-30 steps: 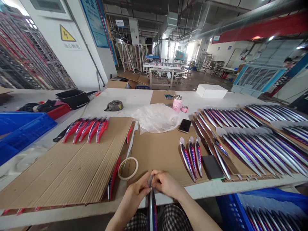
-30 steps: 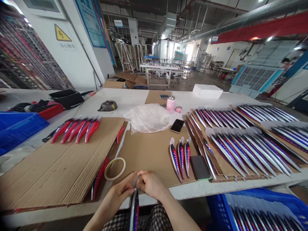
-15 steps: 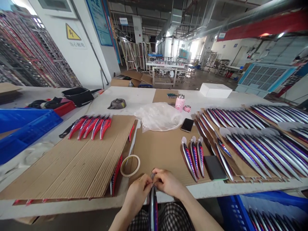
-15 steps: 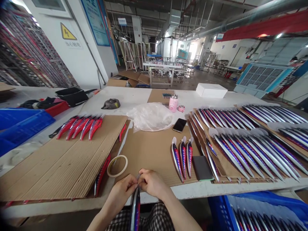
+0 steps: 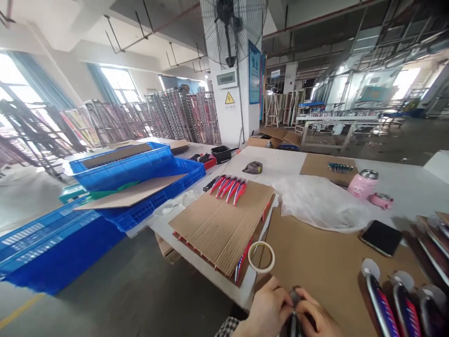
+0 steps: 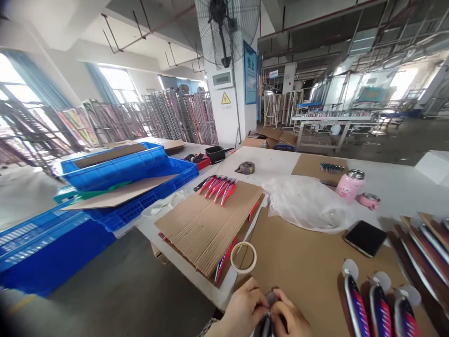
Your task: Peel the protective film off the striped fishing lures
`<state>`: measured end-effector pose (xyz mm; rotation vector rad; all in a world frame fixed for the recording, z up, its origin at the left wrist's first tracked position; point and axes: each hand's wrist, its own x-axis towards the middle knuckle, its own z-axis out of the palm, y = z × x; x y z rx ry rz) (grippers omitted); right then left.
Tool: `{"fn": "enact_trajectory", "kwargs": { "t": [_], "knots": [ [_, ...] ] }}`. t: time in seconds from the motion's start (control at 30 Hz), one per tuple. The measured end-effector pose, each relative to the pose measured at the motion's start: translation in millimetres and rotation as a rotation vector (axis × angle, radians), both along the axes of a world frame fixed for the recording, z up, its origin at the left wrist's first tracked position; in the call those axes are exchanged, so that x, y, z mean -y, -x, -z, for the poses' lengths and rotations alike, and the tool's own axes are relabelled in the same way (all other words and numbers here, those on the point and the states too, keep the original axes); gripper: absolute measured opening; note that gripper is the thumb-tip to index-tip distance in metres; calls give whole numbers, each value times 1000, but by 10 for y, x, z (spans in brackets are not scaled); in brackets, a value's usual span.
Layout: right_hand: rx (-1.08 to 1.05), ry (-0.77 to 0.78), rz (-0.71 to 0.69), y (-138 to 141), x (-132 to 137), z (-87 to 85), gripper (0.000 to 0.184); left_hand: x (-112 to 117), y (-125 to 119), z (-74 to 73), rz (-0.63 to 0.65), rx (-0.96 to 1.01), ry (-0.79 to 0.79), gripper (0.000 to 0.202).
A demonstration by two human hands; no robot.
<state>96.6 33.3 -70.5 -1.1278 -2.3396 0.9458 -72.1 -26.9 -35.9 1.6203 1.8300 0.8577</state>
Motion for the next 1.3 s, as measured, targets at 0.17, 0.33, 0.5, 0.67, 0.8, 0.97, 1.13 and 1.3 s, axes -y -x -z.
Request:
{"fn": "enact_trajectory", "kwargs": {
  "t": [0.17, 0.33, 0.5, 0.67, 0.8, 0.97, 1.13, 1.3],
  "knots": [
    [-42, 42, 115, 102, 167, -308, 20, 77, 22, -111, 96, 83, -27, 19],
    [-24, 79, 185, 143, 130, -398, 33, -3, 83, -55, 192, 102, -46, 18],
    [-35, 114, 82, 125, 93, -480, 23, 32, 92, -59, 191, 45, -60, 17],
    [-57, 144, 80, 133, 78, -488, 16, 26, 86, -91, 172, 2, -49, 18],
    [-94, 164, 72, 115, 86, -494, 16, -5, 84, -90, 173, -11, -42, 17],
    [-153, 166, 66, 93, 71, -513, 23, 3, 87, -85, 168, -16, -33, 18],
    [-132, 169, 84, 132, 63, -482, 20, 15, 79, -93, 162, -7, -26, 18],
    [-83, 165, 157, 196, 88, -440, 19, -27, 90, -122, 151, 20, -27, 20]
  ]
}}
